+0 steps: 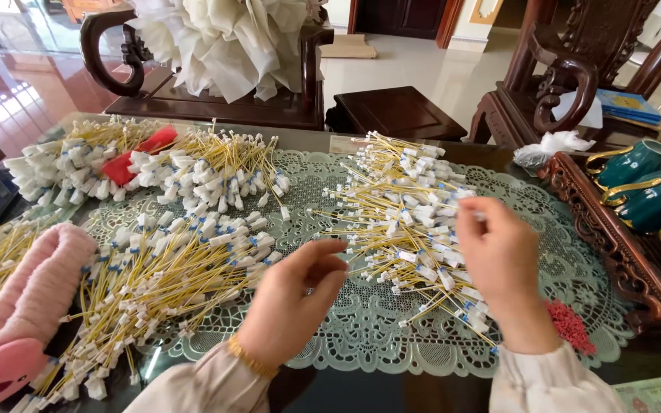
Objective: Assembling small decorative items by attaching white tips to yellow stems
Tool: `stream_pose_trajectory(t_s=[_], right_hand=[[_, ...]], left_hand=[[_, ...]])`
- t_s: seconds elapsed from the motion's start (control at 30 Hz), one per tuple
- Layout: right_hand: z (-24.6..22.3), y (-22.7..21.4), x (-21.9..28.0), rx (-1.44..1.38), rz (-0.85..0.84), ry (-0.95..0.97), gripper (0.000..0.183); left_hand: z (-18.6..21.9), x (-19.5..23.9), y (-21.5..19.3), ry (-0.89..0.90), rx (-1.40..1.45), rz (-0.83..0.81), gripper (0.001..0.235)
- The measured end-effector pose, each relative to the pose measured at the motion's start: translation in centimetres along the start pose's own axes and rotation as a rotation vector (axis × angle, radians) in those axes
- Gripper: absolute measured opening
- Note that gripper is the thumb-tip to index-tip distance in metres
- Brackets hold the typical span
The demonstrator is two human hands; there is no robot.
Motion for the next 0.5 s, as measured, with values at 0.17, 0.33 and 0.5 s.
stream_pose_trajectory(t_s=[0.17, 0.33, 0.5], right_hand=[[0.2, -0.9, -0.3, -0.413, 0.035, 0.127, 0.013], [-0.6, -0.9, 0.2, -0.516, -0.157, 0.271, 0.015], [-0.4, 1.0, 1.1, -0.770, -0.300, 0.300, 0.019]], left_hand=[[-4.7, -2.3, 0.9, -0.121, 0.312, 0.005, 0.034], [-5.4, -2.3, 0.9, -0.274, 0.493, 0.098, 0.029], [-6.1, -2.4, 0.6, -0.305, 0.756, 0.162, 0.052]])
Point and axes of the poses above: each hand's wrist, its own x-axis away from the middle knuckle, its own y-axis out of the palm, z = x × y, the point moved 2 cm from there along -x, towards the middle knuckle, and after that the axes turned 13 degrees about x, right-handed, at the moved point
